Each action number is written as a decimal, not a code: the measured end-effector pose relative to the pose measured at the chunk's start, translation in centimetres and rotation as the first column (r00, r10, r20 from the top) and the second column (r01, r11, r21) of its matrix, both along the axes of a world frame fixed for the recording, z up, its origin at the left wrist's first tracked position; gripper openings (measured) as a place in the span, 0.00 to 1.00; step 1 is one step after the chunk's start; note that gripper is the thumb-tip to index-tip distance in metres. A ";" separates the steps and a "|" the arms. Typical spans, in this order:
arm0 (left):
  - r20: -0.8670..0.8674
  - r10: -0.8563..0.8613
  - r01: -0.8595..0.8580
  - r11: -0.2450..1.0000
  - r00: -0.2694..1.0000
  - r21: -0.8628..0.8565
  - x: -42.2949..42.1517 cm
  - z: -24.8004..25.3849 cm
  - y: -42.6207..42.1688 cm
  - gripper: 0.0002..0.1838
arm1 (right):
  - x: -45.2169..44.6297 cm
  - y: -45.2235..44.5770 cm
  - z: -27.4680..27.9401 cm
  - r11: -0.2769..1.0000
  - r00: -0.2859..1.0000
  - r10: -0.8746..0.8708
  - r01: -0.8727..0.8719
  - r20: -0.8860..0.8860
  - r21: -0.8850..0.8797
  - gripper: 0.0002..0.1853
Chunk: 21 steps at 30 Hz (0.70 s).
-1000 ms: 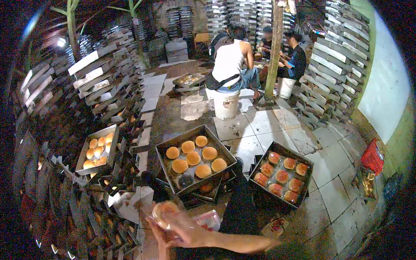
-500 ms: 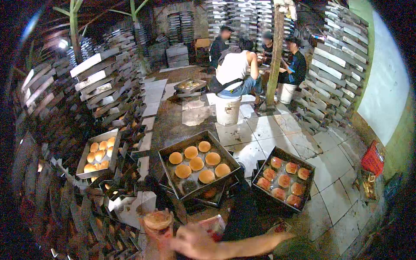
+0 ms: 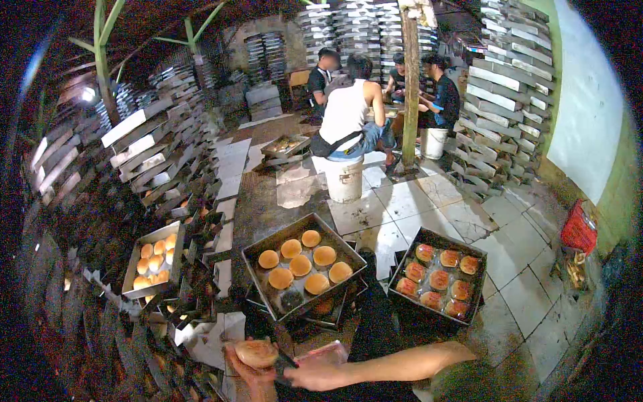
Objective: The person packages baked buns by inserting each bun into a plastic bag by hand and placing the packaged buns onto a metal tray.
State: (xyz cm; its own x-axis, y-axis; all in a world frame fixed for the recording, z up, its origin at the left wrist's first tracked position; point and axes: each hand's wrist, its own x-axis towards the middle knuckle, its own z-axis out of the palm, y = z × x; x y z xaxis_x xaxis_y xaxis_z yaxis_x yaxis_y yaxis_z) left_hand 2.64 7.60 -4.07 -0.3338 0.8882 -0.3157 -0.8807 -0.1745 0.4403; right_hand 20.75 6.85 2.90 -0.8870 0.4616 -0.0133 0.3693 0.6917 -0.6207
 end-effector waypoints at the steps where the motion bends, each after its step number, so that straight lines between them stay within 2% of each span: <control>1: -0.005 -0.007 0.008 1.000 1.000 0.002 -1.3 -2.7 0.3 0.28 | 0.6 -0.4 -1.2 0.887 0.976 0.219 -0.194 0.013 -0.420 0.11; 2: -0.104 0.046 -0.040 0.998 0.994 0.056 -2.7 -5.6 0.2 0.29 | 1.1 -0.2 -1.6 0.889 0.978 0.210 -0.189 0.004 -0.418 0.11; 3: -0.199 0.106 -0.084 0.990 0.974 0.116 -3.4 -5.4 0.4 0.29 | 1.7 0.0 -2.6 0.900 0.977 0.196 -0.212 -0.080 -0.380 0.15; 4: -0.055 0.028 -0.010 0.956 0.998 0.292 -5.3 -4.8 0.1 0.32 | 2.1 0.2 -3.8 0.911 0.968 0.187 -0.234 -0.166 -0.338 0.18; 5: -0.058 0.023 -0.004 0.955 0.998 0.297 -5.5 -4.0 0.3 0.32 | 2.9 0.4 -5.0 0.923 0.953 0.180 -0.249 -0.242 -0.294 0.22; 7: 0.078 0.283 -0.292 0.941 0.956 0.171 -5.1 -2.6 -0.4 0.34 | 4.3 0.2 -6.4 0.940 0.907 0.166 -0.264 -0.386 -0.217 0.30; 8: -0.149 0.183 -0.186 0.982 0.972 -0.010 2.3 6.5 -2.0 0.37 | 4.6 1.3 -3.2 0.993 0.872 -0.085 0.037 -0.482 -0.108 0.32; 9: -0.010 -0.062 0.063 0.964 0.998 0.257 0.9 1.3 -1.3 0.41 | 4.5 2.6 0.3 0.936 0.746 -0.302 0.350 -0.594 -0.037 0.34; 10: -0.018 -0.072 0.074 0.965 0.997 0.253 0.7 0.8 -2.2 0.41 | 3.8 2.9 0.3 0.932 0.738 -0.311 0.359 -0.599 -0.042 0.34; 12: 0.074 -0.362 0.353 0.929 0.929 0.114 1.8 1.1 -4.9 0.30 | 3.3 3.8 -0.1 0.922 0.507 -0.373 0.297 -0.777 -0.249 0.37; 13: 0.129 -0.483 0.481 0.875 0.866 0.052 2.2 1.8 -6.3 0.24 | 3.3 3.5 -0.2 0.923 0.507 -0.371 0.291 -0.778 -0.251 0.37; 14: -0.158 -0.278 0.251 0.953 0.947 -0.170 2.9 4.1 -7.0 0.24 | 3.1 3.1 -0.4 0.868 0.529 -0.496 0.289 -0.689 -0.403 0.38; 15: -0.472 -0.100 -0.053 0.952 0.876 -0.301 3.0 6.1 -7.2 0.24 | 2.5 2.7 -1.0 0.788 0.546 -0.602 0.288 -0.583 -0.544 0.39; 16: -0.483 -0.094 -0.068 0.949 0.871 -0.308 1.9 5.7 -7.8 0.24 | 1.4 1.8 -2.3 0.789 0.551 -0.590 0.240 -0.590 -0.566 0.38; 17: -0.710 -0.233 -0.052 0.934 0.665 -0.355 0.6 4.7 -9.2 0.23 | -0.1 0.7 -5.3 0.763 0.617 -0.616 0.313 -0.489 -0.566 0.38; 18: -0.848 -0.355 -0.046 0.913 0.393 -0.404 -0.5 3.5 -10.5 0.22 | -0.4 -1.1 -3.3 0.614 0.688 -0.650 0.223 -0.324 -0.757 0.37; 19: -0.845 -0.348 -0.060 0.913 0.406 -0.404 -1.8 1.8 -11.6 0.22 | -1.8 -2.0 -7.0 0.697 0.733 -0.589 0.249 -0.339 -0.672 0.36; 20: -0.865 -0.463 -0.156 0.856 0.196 -0.493 -3.2 -0.5 -12.5 0.21 | -2.2 -3.7 -5.9 0.645 0.661 -0.673 0.303 -0.332 -0.702 0.26; 21: -0.818 -0.575 -0.266 0.790 -0.009 -0.552 -4.0 -1.8 -12.6 0.20 | -2.4 -4.8 -3.3 0.687 0.690 -0.644 0.333 -0.330 -0.646 0.16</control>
State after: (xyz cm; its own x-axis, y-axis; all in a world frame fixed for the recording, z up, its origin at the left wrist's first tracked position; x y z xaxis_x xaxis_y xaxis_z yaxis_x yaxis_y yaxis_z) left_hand -1.35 -5.01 -5.91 -0.5375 0.8266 -0.1667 0.4790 0.4620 0.7464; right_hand 18.40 2.09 -0.38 -0.4672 0.8840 -0.0144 0.0860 0.0292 -0.9959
